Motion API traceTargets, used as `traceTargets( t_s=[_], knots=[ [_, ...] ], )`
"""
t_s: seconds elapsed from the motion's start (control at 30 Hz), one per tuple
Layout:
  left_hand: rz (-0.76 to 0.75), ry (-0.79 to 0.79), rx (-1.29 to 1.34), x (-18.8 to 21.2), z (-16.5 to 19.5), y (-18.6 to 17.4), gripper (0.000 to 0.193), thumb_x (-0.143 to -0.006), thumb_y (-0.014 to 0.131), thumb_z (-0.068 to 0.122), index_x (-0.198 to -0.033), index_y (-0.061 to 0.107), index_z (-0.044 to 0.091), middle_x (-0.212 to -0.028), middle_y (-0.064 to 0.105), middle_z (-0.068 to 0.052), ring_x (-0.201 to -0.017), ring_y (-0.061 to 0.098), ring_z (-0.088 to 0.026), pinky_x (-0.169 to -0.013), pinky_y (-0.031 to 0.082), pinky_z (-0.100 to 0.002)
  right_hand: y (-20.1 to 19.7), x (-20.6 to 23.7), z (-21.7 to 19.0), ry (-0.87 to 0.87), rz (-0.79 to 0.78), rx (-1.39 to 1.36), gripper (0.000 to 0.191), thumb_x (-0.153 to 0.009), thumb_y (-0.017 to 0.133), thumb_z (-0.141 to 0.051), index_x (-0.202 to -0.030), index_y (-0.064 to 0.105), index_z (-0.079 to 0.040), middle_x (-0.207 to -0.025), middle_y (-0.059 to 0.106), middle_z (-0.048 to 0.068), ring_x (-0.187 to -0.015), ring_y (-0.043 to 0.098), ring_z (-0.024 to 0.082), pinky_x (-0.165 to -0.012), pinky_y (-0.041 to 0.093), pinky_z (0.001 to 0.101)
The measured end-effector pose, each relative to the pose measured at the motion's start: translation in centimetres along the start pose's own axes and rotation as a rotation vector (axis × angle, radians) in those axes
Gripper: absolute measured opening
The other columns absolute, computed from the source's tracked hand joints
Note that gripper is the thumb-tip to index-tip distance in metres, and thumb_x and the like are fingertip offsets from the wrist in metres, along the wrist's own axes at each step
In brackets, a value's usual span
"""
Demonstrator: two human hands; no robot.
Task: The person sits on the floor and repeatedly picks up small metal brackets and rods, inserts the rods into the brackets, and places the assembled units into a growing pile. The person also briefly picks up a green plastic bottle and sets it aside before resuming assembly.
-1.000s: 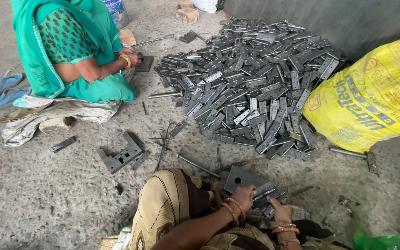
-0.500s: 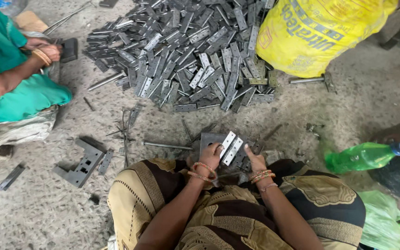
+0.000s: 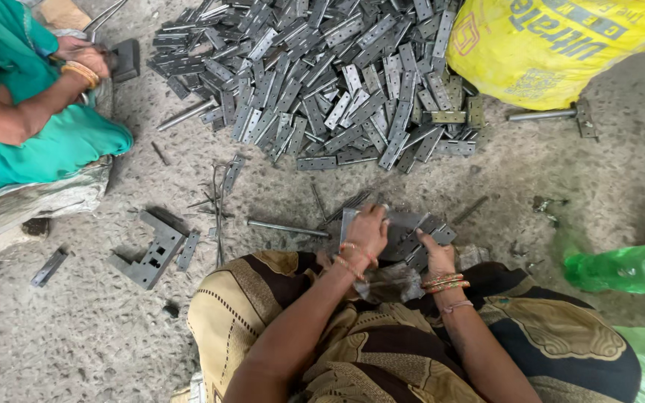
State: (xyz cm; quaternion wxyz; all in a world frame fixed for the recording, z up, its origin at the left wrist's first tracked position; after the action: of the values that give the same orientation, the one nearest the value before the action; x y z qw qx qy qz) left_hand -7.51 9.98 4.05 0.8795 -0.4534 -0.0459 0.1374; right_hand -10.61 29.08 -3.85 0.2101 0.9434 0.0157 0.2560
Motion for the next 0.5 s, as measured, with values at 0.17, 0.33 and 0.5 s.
traceTargets(
  t_s=[0.17, 0.33, 0.5],
  knots=[
    [-0.016, -0.136, -0.203, -8.0, -8.5, -1.6, 0.041, -0.084, 0.073, 0.011, -0.123, 0.061, 0.004, -0.131, 0.058, -0.016, -0.114, 0.063, -0.04, -0.096, 0.053, -0.046, -1.1, -1.7, 1.1, 0.053, 0.068, 0.049, 0.017, -0.083, 0.077, -0.007, -0.099, 0.071, -0.008, -0.091, 0.074, 0.005, -0.075, 0.071, 0.019, -0.064, 0.059, 0.0364],
    [0.023, -0.163, -0.496, -13.5, -14.1, -4.8, 0.042, -0.087, 0.064, 0.007, -0.129, 0.058, 0.006, -0.135, 0.057, -0.015, -0.121, 0.061, -0.035, -0.097, 0.052, -0.046, -0.3, -3.4, 1.5, 0.031, 0.008, 0.001, 0.014, -0.086, 0.076, -0.006, -0.099, 0.072, -0.007, -0.089, 0.073, 0.005, -0.073, 0.071, 0.019, -0.062, 0.059, 0.0358],
    [-0.003, -0.139, -0.455, -17.1, -15.2, -4.2, 0.036, -0.093, 0.055, 0.006, -0.128, 0.059, 0.005, -0.132, 0.06, -0.015, -0.12, 0.06, -0.035, -0.099, 0.051, -0.047, 0.3, -4.9, 2.3, 0.08, -0.005, 0.034, 0.013, -0.086, 0.076, -0.007, -0.099, 0.071, -0.006, -0.086, 0.073, 0.004, -0.072, 0.07, 0.018, -0.059, 0.058, 0.0363]
  ],
)
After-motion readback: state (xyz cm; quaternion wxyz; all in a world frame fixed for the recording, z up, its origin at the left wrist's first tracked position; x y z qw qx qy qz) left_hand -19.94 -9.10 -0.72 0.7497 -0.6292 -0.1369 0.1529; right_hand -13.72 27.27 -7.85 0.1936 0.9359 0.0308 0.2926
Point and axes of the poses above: each hand's wrist, its own x-axis away from the middle knuckle, its own y-axis out of the palm, z = x × y, the point moved 10 cm from there along -x, towards the middle knuckle
